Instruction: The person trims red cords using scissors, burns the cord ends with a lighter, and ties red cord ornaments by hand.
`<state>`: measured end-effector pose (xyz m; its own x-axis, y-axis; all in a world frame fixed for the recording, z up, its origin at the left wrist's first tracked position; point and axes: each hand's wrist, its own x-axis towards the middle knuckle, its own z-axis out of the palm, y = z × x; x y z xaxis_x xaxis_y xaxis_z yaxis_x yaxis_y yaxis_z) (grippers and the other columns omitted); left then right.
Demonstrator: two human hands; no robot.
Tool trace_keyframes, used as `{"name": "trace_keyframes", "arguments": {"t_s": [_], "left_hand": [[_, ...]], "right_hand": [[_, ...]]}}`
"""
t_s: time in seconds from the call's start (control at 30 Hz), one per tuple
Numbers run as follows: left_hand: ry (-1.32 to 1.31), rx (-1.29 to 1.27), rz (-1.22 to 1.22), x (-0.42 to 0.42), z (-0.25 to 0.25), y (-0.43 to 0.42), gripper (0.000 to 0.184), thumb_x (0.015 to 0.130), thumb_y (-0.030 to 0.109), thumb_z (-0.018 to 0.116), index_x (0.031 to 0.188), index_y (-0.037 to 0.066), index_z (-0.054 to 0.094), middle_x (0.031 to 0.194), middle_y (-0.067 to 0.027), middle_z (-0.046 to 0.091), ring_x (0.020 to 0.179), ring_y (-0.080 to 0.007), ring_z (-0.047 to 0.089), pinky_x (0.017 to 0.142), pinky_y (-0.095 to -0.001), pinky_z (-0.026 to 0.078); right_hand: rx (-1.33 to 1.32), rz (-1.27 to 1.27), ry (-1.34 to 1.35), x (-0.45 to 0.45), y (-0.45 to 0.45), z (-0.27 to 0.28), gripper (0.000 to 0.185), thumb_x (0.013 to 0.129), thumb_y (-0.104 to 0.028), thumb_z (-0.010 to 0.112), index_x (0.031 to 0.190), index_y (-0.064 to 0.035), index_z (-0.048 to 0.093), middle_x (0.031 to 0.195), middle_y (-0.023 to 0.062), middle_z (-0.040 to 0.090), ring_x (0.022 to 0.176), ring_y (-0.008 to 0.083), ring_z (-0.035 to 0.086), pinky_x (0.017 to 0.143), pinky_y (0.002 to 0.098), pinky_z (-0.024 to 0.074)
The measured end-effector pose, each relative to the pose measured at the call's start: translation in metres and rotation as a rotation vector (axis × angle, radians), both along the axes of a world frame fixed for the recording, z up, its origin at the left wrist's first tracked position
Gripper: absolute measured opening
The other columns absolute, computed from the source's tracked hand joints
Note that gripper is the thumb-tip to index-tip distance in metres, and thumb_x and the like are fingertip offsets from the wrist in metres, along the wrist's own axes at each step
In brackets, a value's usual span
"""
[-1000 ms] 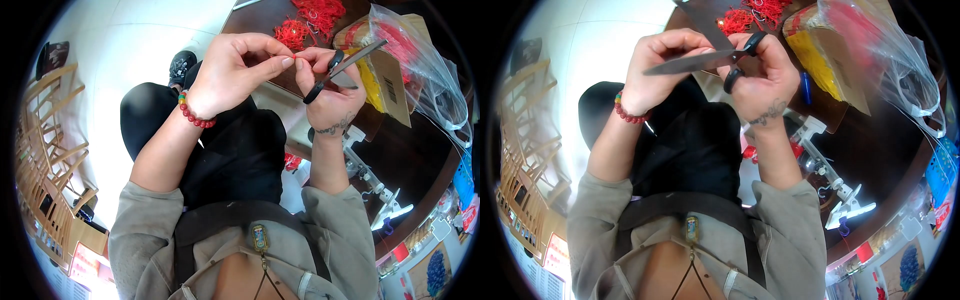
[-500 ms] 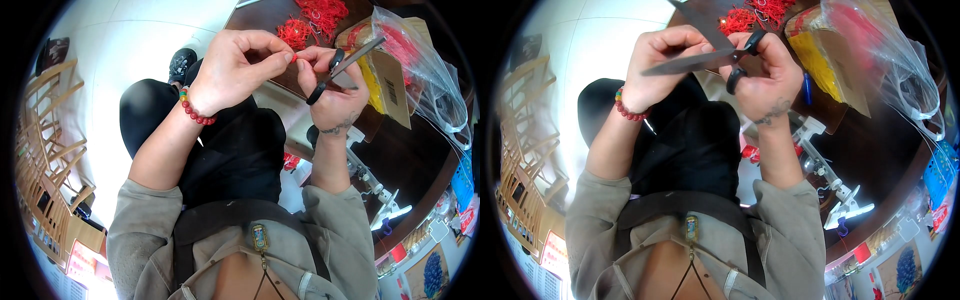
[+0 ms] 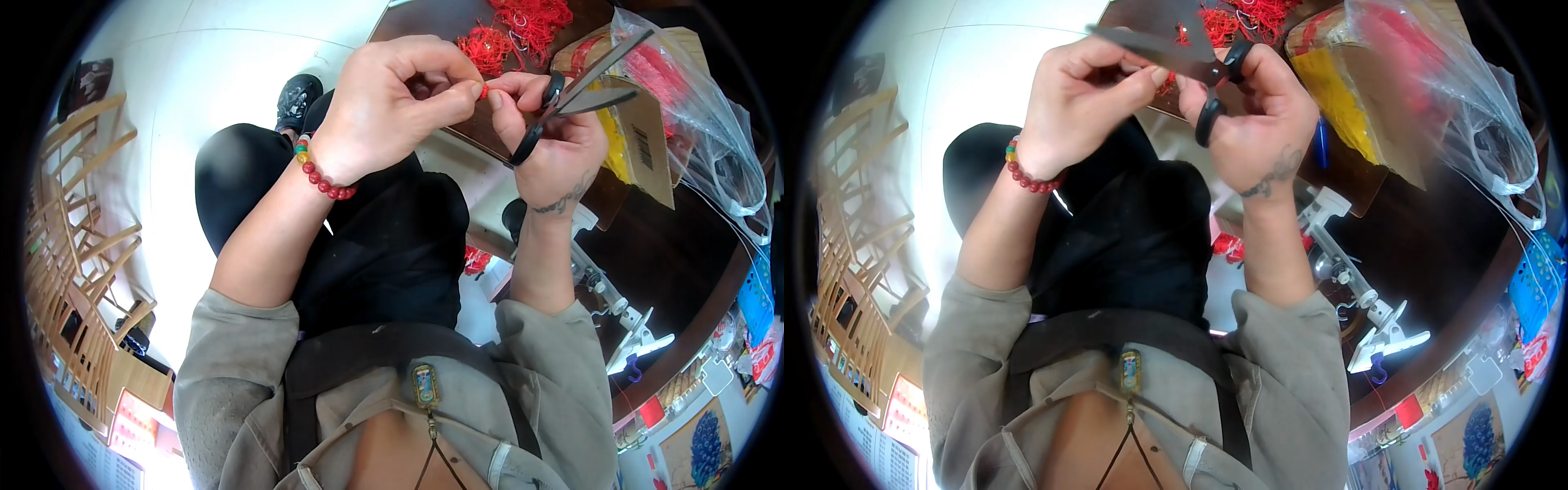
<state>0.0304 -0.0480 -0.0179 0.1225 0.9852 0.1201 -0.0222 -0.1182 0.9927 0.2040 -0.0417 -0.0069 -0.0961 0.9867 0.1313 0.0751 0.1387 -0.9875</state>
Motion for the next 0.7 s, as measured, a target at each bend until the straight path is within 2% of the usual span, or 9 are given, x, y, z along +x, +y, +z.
{"name": "trace_keyframes", "arguments": {"t_s": [0.17, 0.27, 0.5, 0.6, 0.7], "left_hand": [[0.028, 0.049, 0.006, 0.000, 0.001, 0.000, 0.006, 0.081, 0.006, 0.066, 0.082, 0.001, 0.066, 0.071, 0.0016, 0.056, 0.061, -0.0026, 0.049, 0.055, -0.0181, 0.041], [0.107, 0.040, -0.062, -0.005, 0.006, 0.001, 0.004, 0.083, -0.001, 0.061, 0.086, -0.003, 0.062, 0.086, -0.0044, 0.061, 0.075, -0.0074, 0.057, 0.066, -0.0192, 0.045], [0.172, 0.089, -0.060, -0.006, 0.005, 0.001, 0.004, 0.082, -0.001, 0.061, 0.085, -0.003, 0.062, 0.086, -0.0032, 0.061, 0.073, -0.0064, 0.055, 0.064, -0.0189, 0.043], [0.183, 0.106, -0.057, -0.006, 0.005, 0.001, 0.004, 0.082, -0.001, 0.061, 0.085, -0.002, 0.063, 0.086, -0.0028, 0.061, 0.072, -0.0063, 0.054, 0.063, -0.0189, 0.043], [0.179, 0.100, -0.062, -0.005, 0.005, 0.001, 0.004, 0.082, 0.000, 0.061, 0.085, -0.002, 0.062, 0.085, -0.0027, 0.061, 0.072, -0.0064, 0.054, 0.063, -0.0189, 0.043]], "right_hand": [[-0.043, 0.029, -0.009, 0.000, 0.002, 0.006, 0.021, 0.073, 0.001, 0.075, 0.088, 0.0005, 0.061, 0.081, 0.0001, 0.062, 0.074, 0.0039, 0.056, 0.067, 0.0163, 0.0448], [-0.057, 0.050, 0.040, -0.002, 0.004, 0.011, 0.019, 0.074, 0.002, 0.075, 0.086, 0.0010, 0.061, 0.080, 0.0007, 0.063, 0.073, 0.0034, 0.057, 0.067, 0.0159, 0.0450], [-0.068, 0.053, 0.004, 0.001, 0.003, 0.010, 0.019, 0.073, 0.002, 0.075, 0.085, 0.0011, 0.061, 0.080, 0.0007, 0.063, 0.073, 0.0033, 0.056, 0.067, 0.0162, 0.0449], [-0.018, 0.062, -0.069, 0.001, 0.003, 0.009, 0.021, 0.075, 0.010, 0.069, 0.081, -0.0014, 0.053, 0.086, 0.0124, 0.065, 0.082, 0.0144, 0.062, 0.076, 0.0245, 0.0487], [-0.028, 0.038, -0.068, -0.001, 0.002, 0.008, 0.020, 0.075, 0.011, 0.067, 0.082, -0.0012, 0.053, 0.087, 0.0120, 0.065, 0.082, 0.0142, 0.061, 0.076, 0.0242, 0.0486]]}}
